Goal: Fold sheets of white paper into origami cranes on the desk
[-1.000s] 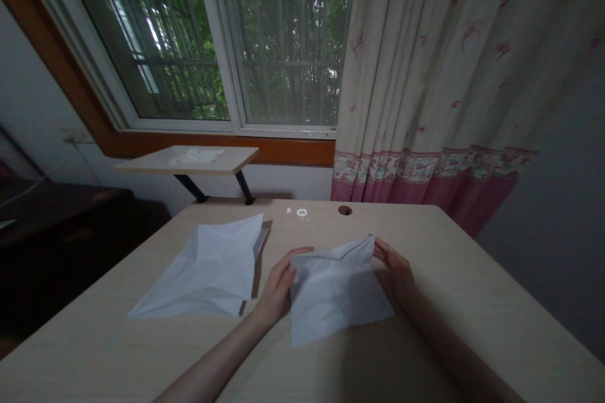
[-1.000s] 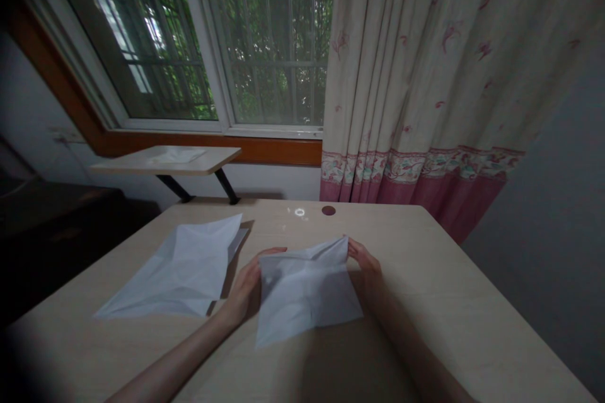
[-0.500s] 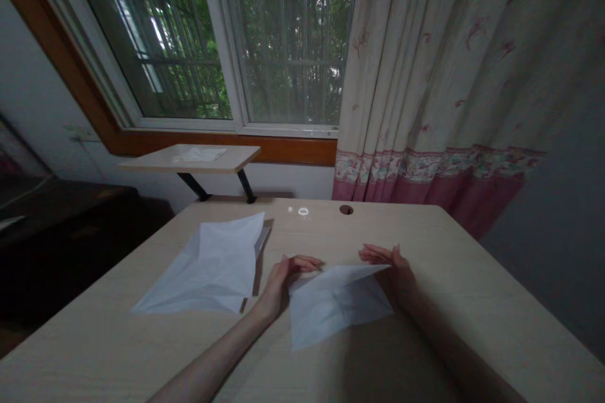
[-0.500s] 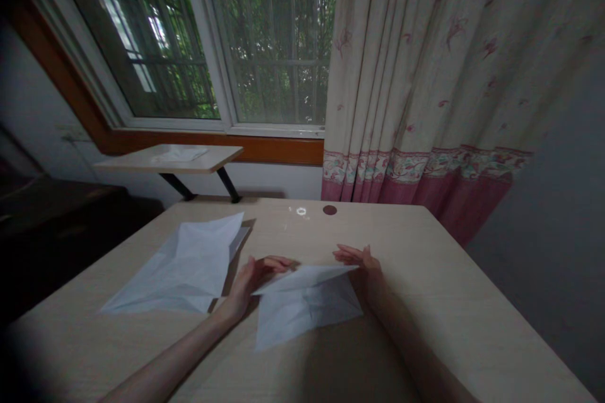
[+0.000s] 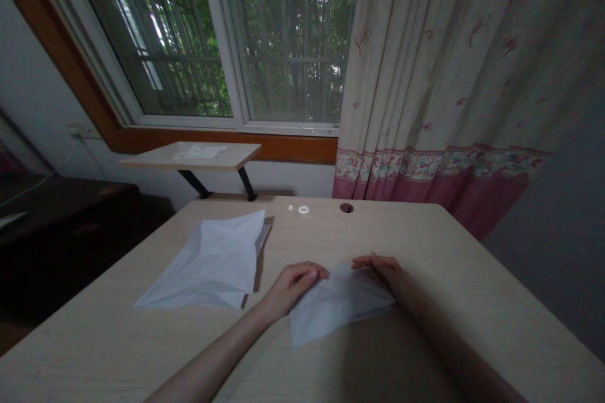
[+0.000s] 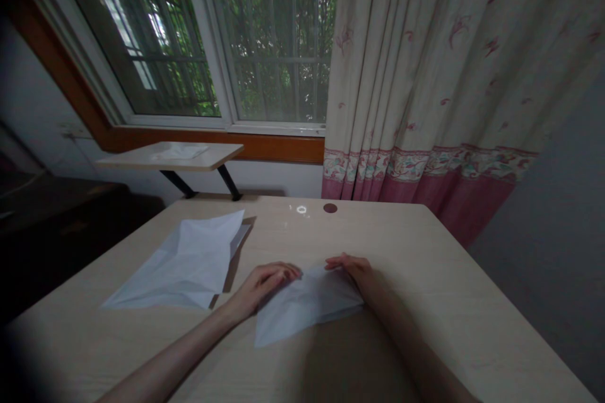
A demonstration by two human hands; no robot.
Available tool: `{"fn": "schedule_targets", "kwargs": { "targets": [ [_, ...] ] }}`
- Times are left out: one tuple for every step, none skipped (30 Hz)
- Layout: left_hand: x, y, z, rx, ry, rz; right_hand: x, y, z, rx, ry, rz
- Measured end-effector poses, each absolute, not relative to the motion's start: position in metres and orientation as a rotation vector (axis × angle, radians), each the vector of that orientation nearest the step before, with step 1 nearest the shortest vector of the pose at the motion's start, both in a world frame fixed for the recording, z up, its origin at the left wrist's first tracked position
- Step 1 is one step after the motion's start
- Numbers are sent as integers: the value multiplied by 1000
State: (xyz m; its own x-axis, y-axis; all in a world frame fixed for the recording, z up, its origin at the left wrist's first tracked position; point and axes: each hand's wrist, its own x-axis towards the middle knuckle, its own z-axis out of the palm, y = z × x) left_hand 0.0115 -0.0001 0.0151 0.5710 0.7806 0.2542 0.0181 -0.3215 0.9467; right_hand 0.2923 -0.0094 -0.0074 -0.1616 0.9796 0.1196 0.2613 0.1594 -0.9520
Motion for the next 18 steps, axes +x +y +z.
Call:
{"fn": "schedule_targets", "kwargs": {
  "targets": [
    [12, -1, 16, 1796, 682, 874, 292, -9, -6, -1236, -1626, 1039],
    [13, -1, 16, 1856, 693, 856, 291, -9, -4, -1249, -1660, 1026],
    [13, -2, 15, 1921, 701, 838, 290, -9, -3, -1263, -1691, 1016],
    [13, -3, 15, 1990, 712, 820, 289, -9, -2, -1276, -1723, 999],
    [14, -4, 15, 2062, 729, 802, 289, -9, -3, -1286, -1752, 983],
    [14, -5, 15, 2135, 746, 785, 288, -9, -3, -1291, -1779, 968],
    [14, -6, 15, 2208, 759, 768, 288, -9, -4, -1293, -1799, 952],
    [14, -6, 15, 2278, 765, 749, 288, -9, -5, -1289, -1817, 932],
    [14, -7, 15, 2346, 766, 731, 287, -9, -5, -1284, -1834, 911],
    [13, -7, 16, 2412, 761, 710, 287, -10, -5, -1283, -1854, 889],
    [13, -8, 16, 2473, 758, 686, 287, -11, -4, -1287, -1874, 865],
    [12, -8, 17, 2528, 759, 660, 286, -11, -3, -1298, -1894, 836],
    [11, -7, 17, 2574, 767, 632, 286, -13, -2, -1316, -1918, 803],
    [10, -7, 17, 2610, 781, 604, 285, -14, -1, -1333, -1947, 764],
    [9, -7, 17, 2638, 794, 577, 284, -15, 0, -1341, -1978, 714],
    [9, -7, 17, 2658, 806, 552, 283, -16, 0, -1334, -2015, 655],
    [8, -8, 16, 2674, 820, 532, 282, -18, 0, -1317, -2062, 586],
    [7, -8, 16, 2687, 834, 513, 281, -19, -1, -1298, -2118, 507]
  ]
}}
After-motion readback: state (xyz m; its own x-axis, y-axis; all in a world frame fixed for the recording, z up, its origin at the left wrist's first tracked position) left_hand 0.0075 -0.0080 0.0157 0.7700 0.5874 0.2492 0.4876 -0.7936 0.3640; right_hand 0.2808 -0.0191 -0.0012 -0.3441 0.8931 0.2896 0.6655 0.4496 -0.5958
